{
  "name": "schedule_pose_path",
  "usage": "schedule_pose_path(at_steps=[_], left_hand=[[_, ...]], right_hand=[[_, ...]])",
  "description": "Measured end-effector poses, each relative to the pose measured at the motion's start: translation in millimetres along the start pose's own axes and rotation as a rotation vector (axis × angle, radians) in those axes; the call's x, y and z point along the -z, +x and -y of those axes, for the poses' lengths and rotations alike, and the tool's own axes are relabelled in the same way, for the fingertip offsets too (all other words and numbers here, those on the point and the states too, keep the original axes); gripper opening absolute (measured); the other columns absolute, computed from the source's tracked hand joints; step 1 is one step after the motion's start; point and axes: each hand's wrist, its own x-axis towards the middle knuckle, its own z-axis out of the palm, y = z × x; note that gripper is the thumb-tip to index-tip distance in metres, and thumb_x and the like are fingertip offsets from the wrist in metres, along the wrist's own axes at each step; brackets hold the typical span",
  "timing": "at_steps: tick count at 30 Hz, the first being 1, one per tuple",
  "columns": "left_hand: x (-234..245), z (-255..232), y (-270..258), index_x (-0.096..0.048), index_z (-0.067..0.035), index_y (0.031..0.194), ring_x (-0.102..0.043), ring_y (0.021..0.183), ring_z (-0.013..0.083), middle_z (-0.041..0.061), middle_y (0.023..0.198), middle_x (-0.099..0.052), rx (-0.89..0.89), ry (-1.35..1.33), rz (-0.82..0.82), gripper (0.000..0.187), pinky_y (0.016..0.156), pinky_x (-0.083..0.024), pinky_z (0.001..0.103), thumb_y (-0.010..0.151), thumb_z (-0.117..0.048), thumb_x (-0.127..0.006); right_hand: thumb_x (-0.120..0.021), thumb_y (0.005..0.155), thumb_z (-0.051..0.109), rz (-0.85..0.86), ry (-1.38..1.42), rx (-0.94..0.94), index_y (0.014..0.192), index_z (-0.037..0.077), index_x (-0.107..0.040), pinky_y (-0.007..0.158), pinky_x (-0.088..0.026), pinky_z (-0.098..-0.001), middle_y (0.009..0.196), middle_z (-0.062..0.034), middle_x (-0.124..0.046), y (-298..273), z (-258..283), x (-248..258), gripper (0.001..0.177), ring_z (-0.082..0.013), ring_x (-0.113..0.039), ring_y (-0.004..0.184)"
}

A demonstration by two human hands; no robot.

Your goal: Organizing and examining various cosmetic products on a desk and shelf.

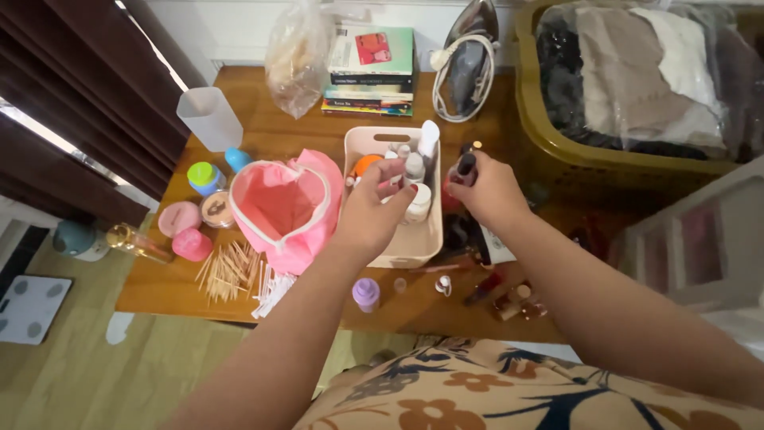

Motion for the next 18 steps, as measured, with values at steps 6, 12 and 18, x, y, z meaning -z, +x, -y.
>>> schedule_pose_path(at_steps=[6,12,18], left_hand=[[10,6,7,-0.05,-0.002,0.141,-0.06,0.129,0.0209,0.009,0.144,-0.06,-0.016,-0.021,0.049,0.055,0.103,-0.051,0.034,0.093,-0.02,-0.069],[10,7,12,-0.05,-0.003,0.141,-0.06,0.128,0.0215,0.009,0.144,-0.06,-0.021,0.021,0.086,0.055,0.103,-0.051,0.034,0.093,-0.021,-0.068],[5,21,19,-0.052,-0.002,0.14,-0.062,0.123,0.0208,0.009,0.141,-0.061,-0.089,-0.027,0.089,0.053,0.1,-0.052,0.034,0.093,-0.019,-0.069]], right_hand=[[-0.084,0.077,0.017,-0.019,-0.048,-0.017,0.099,0.0,-0.069,0.075,-0.056,-0.0399,0.087,-0.0171,-0.074,8,-14,-18,0.033,-0.0314,-0.073,0.078],[-0.084,0.075,0.016,-0.039,-0.095,0.035,0.112,0.002,-0.068,0.077,-0.056,-0.0411,0.091,-0.0185,-0.074,9,-30,-28,0.044,-0.0347,-0.071,0.084],[-0.08,0.079,0.016,-0.046,-0.047,0.048,0.117,0.001,-0.065,0.08,-0.058,-0.0404,0.096,-0.0166,-0.075,8,-36,-31,0.043,-0.0337,-0.073,0.089]])
